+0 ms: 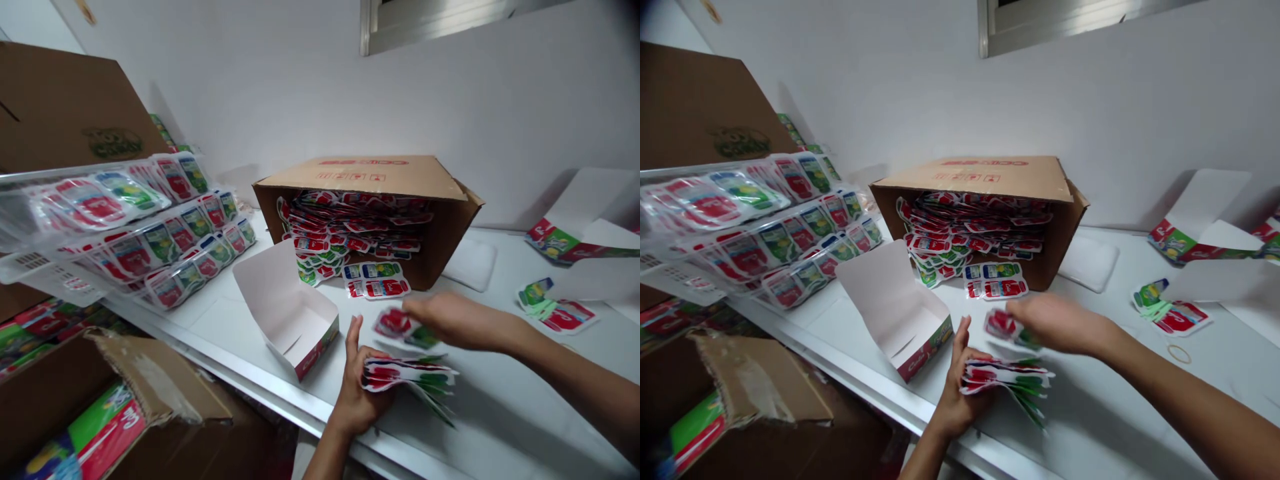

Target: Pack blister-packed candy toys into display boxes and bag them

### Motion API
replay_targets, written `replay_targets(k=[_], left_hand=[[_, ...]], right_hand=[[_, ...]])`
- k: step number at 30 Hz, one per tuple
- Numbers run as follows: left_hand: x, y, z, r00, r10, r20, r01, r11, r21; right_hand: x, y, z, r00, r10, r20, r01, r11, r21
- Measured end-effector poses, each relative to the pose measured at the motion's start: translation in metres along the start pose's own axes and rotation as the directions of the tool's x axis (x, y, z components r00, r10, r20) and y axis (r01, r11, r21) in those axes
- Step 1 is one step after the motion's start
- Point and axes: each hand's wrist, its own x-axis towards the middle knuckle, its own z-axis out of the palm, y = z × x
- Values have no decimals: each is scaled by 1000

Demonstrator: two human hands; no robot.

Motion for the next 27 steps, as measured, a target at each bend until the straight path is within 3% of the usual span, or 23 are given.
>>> replay_targets(k=[3, 6, 8, 11, 13, 16, 21, 23, 25, 27], left_hand=[[0, -1, 1, 998, -21, 52, 25, 996, -83], [0, -1, 3, 994, -75, 77, 90, 969, -229], [1, -1, 4, 992, -95, 83, 113, 961, -254], [4, 0, 4, 990, -89, 106, 107, 978, -178], [6, 3, 2, 991, -82, 102, 94, 988, -124], [7, 6, 0, 995, -66, 78, 74, 991, -109], [5, 6, 1, 994, -91, 62, 98, 989, -113], [6, 5, 2, 995, -98, 36, 101, 988, -117], [7, 5, 3, 997, -80, -9, 79, 993, -85], [8, 6, 2, 998, -60, -33, 59, 997, -45]], right_hand=[[-1, -23, -3, 965, -160, 206, 147, 986, 75], [15, -9, 7, 947, -212, 243, 134, 944, 301], [33, 17, 19, 980, -128, 150, 76, 947, 313], [61, 58, 44, 993, 41, -111, -38, 999, 31], [74, 77, 61, 983, 75, -166, -84, 995, -50], [81, 88, 80, 976, 109, -190, -115, 993, -21], [52, 78, 86, 918, 224, -326, -209, 975, 81], [28, 65, 89, 886, 289, -363, -207, 946, 249], [3, 50, 94, 875, 360, -323, -154, 840, 521], [-18, 36, 100, 886, 407, -223, -111, 652, 750]])
